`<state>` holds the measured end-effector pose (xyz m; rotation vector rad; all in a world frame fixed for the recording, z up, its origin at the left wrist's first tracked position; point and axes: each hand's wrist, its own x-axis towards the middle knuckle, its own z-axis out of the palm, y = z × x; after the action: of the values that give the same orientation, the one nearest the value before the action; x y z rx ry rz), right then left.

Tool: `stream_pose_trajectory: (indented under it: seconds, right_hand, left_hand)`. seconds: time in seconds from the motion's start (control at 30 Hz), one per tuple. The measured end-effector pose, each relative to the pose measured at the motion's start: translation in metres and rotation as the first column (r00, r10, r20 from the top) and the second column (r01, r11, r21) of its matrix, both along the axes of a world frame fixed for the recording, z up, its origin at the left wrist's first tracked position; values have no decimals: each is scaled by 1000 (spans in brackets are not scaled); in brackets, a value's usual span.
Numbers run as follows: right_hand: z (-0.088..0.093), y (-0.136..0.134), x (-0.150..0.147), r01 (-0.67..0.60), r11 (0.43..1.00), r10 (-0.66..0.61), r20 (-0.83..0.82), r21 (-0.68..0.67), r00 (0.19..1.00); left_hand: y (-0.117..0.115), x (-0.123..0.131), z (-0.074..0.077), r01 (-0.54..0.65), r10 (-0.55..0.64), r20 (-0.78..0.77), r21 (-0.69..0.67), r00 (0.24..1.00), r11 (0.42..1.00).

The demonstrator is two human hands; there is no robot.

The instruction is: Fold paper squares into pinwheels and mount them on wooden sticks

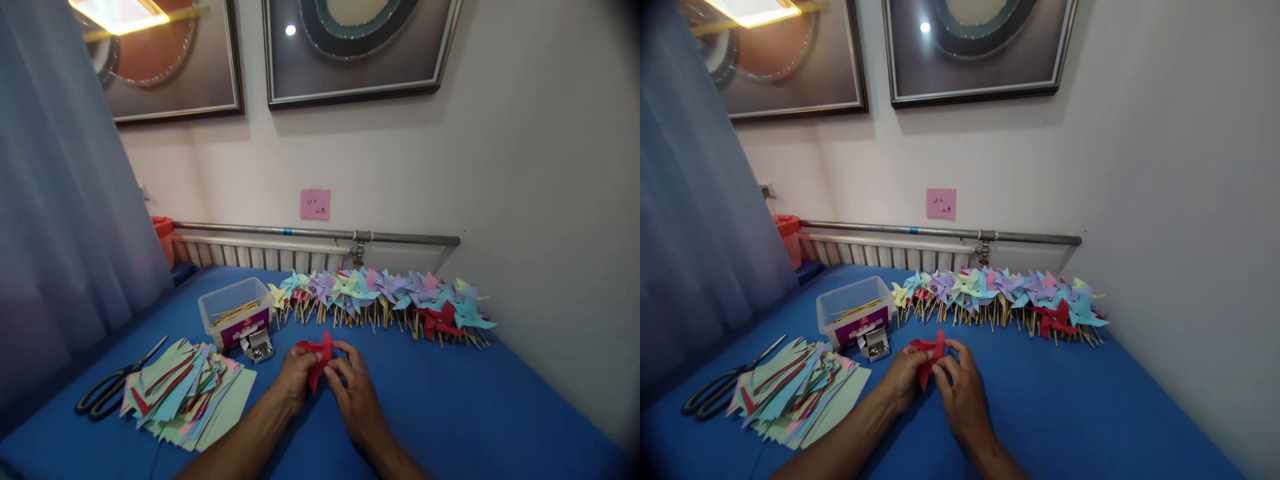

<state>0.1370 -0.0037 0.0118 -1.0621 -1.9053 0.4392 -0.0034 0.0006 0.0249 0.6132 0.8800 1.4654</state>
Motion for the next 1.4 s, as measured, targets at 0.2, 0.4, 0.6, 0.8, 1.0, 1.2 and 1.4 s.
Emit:
stream_pose_trajectory:
  seconds: [0.2, 0.4, 0.6, 0.8, 1.0, 1.2, 1.4]
  right_hand:
    - [-3, 6, -4, 62, 957, -130, -226, -284, 965]
    - [-4, 11, -5, 67, 930, -160, -233, -361, 959]
    - [-7, 16, -3, 32, 926, -140, -263, -377, 954]
    - [-9, 18, -3, 17, 921, -138, -286, -389, 948]
    - [-4, 16, -3, -8, 924, -104, -272, -382, 957]
    - [0, 14, 1, 12, 924, -128, -280, -383, 951]
    - [-5, 15, -1, -49, 927, -75, -312, -372, 947]
  left_hand:
    - [0, 0, -1, -33, 32, -49, -23, 998, 999]
    - [-1, 1, -1, -59, 52, -88, -78, 995, 995]
    - [0, 2, -3, -75, 67, -98, -76, 993, 994]
    - [3, 0, -9, -36, 26, -160, -59, 987, 998]
    - [4, -1, -10, -57, 41, -220, -66, 975, 996]
    - [5, -3, -10, -105, 92, -199, -57, 976, 993]
    - [5, -2, -7, -95, 86, -149, -50, 985, 994]
